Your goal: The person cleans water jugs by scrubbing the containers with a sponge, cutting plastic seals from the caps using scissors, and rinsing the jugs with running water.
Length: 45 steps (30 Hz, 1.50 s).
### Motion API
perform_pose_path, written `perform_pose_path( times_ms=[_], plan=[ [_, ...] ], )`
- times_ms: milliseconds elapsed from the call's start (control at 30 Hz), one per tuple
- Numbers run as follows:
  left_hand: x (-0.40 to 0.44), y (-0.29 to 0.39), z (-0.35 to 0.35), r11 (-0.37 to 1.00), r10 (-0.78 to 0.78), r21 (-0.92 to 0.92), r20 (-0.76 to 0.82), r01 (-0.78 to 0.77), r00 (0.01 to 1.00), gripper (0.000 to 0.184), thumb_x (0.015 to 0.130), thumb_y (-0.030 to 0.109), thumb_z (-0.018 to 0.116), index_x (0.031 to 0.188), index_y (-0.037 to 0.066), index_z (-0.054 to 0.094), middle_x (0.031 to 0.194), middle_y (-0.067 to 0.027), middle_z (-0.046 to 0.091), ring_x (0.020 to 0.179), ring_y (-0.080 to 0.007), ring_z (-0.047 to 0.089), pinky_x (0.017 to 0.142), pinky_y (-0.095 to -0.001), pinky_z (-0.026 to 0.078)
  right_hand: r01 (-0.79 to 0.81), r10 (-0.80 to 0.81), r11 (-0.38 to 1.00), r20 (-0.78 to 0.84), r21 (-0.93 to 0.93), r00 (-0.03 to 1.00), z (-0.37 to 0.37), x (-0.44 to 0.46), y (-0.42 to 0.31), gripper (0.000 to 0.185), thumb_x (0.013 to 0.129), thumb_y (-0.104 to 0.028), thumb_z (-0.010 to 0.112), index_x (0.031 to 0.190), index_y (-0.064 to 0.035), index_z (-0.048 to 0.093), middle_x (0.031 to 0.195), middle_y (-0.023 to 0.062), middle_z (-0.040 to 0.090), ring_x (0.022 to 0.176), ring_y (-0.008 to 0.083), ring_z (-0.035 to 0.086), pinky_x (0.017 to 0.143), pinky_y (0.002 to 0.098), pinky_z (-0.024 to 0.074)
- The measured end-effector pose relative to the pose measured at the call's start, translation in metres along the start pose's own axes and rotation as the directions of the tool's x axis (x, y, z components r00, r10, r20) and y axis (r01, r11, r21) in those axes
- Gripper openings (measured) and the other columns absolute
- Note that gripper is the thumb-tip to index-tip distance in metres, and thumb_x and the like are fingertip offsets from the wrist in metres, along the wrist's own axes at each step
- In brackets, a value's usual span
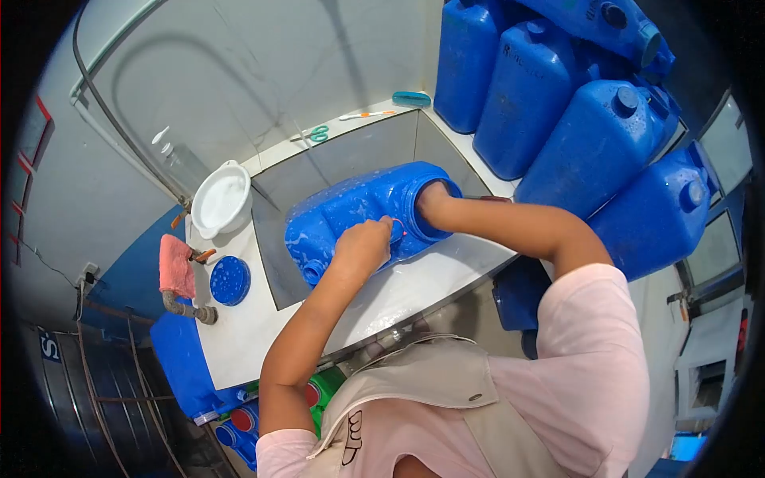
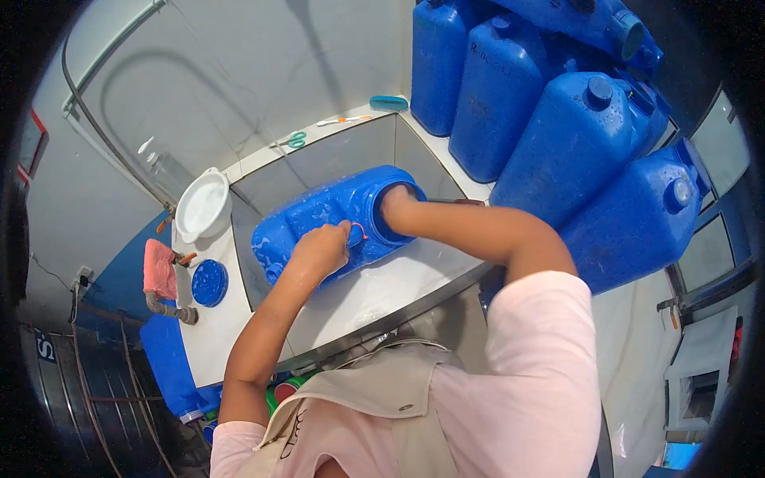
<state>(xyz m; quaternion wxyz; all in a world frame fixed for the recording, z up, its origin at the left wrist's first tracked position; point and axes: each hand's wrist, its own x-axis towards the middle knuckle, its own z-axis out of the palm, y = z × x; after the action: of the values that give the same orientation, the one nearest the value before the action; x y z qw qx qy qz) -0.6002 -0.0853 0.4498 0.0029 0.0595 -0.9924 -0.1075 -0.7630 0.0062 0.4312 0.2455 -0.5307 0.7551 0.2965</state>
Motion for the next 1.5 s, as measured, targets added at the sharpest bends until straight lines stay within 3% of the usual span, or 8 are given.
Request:
perform_pose_path(
  times_ms=[133,200,467,767,967,1233,1333,1500],
  plan=[
    [-0.01,0.008,0.002,0.999,0.022,0.033,-0.021,-0.021,1.0,0.013,0.079,0.006,0.051,0.09,-0.001,0.052,0.073,-0.0227,0.063,0.069,-0.0376,0.064,0.059,-0.0458,0.052,-0.022,0.026,0.994,-0.033,0.11,0.999,0.035,-0.002,0.008,0.037,0.073,-0.018,0.057,0.107,-0.0042,0.065,0.111,0.0147,0.062,0.102,0.0277,0.06,0.085,0.0381,0.0461],
    [-0.018,0.014,0.011,1.0,0.018,0.021,-0.076,-0.016,0.997,0.014,0.078,0.006,0.052,0.09,0.0,0.051,0.069,-0.0216,0.062,0.065,-0.0377,0.063,0.056,-0.0456,0.051,0.154,-0.048,0.633,-0.16,0.759,0.986,0.047,0.0,0.002,0.035,0.072,-0.016,0.057,0.105,-0.0069,0.066,0.107,0.0122,0.064,0.098,0.0262,0.061,0.082,0.0368,0.0471],
    [-0.062,0.036,0.027,0.998,0.019,0.062,-0.169,-0.008,0.985,0.011,0.075,0.005,0.053,0.084,0.003,0.047,0.059,-0.0168,0.059,0.055,-0.032,0.063,0.047,-0.0411,0.051,0.303,0.15,0.878,-0.814,0.371,0.561,0.008,0.013,-0.069,0.025,0.077,-0.024,0.053,0.094,-0.0097,0.065,0.095,0.0123,0.065,0.087,0.027,0.061,0.075,0.0394,0.0464],
    [-0.05,0.026,0.018,0.998,-0.009,0.057,-0.212,0.021,0.977,0.007,0.08,0.009,0.051,0.085,0.005,0.049,0.061,-0.0148,0.062,0.055,-0.0295,0.064,0.046,-0.0387,0.052,0.288,-0.181,0.895,-0.314,0.34,0.932,0.02,0.021,-0.02,0.029,0.073,-0.017,0.056,0.099,-0.009,0.066,0.099,0.0118,0.066,0.09,0.0253,0.062,0.077,0.0379,0.0471],
    [-0.027,0.002,0.013,0.997,-0.08,-0.008,-0.174,0.08,0.982,0.018,0.075,0.009,0.055,0.092,0.005,0.05,0.064,-0.0175,0.061,0.059,-0.0341,0.063,0.051,-0.044,0.05,0.349,-0.39,0.852,0.028,0.391,0.921,0.013,0.003,0.02,0.033,0.071,-0.012,0.057,0.102,-0.0086,0.067,0.102,0.0114,0.066,0.092,0.0241,0.063,0.079,0.037,0.0475],
    [-0.005,-0.079,0.012,0.97,-0.243,-0.123,-0.376,0.211,0.894,0.032,0.071,0.017,0.068,0.094,0.005,0.049,0.072,-0.0179,0.063,0.068,-0.0366,0.062,0.058,-0.0468,0.049,0.289,-0.147,0.941,-0.557,0.177,0.818,-0.127,-0.028,0.018,0.019,0.07,-0.007,0.059,0.087,-0.0043,0.067,0.08,0.0167,0.064,0.075,0.0321,0.062,0.067,0.0397,0.0479],
    [0.003,-0.111,0.032,0.947,-0.321,-0.174,-0.425,0.272,0.846,0.032,0.071,0.017,0.067,0.095,0.005,0.05,0.073,-0.0186,0.062,0.07,-0.0366,0.062,0.059,-0.0467,0.049,0.548,-0.203,0.824,-0.83,0.141,0.519,-0.185,0.02,-0.025,0.02,0.073,-0.009,0.056,0.088,-0.0041,0.068,0.083,0.0186,0.065,0.077,0.0331,0.062,0.071,0.0409,0.048],
    [0.026,-0.141,0.054,0.862,-0.48,-0.354,-0.338,0.363,0.809,0.045,0.07,0.015,0.066,0.109,-0.001,0.051,0.085,-0.0247,0.062,0.08,-0.0398,0.061,0.071,-0.0469,0.048,0.747,-0.237,0.632,-0.865,0.208,0.441,-0.252,0.187,-0.14,0.026,0.078,-0.016,0.055,0.096,-0.0011,0.067,0.089,0.0209,0.065,0.08,0.034,0.063,0.075,0.0384,0.0479]
  ],
)
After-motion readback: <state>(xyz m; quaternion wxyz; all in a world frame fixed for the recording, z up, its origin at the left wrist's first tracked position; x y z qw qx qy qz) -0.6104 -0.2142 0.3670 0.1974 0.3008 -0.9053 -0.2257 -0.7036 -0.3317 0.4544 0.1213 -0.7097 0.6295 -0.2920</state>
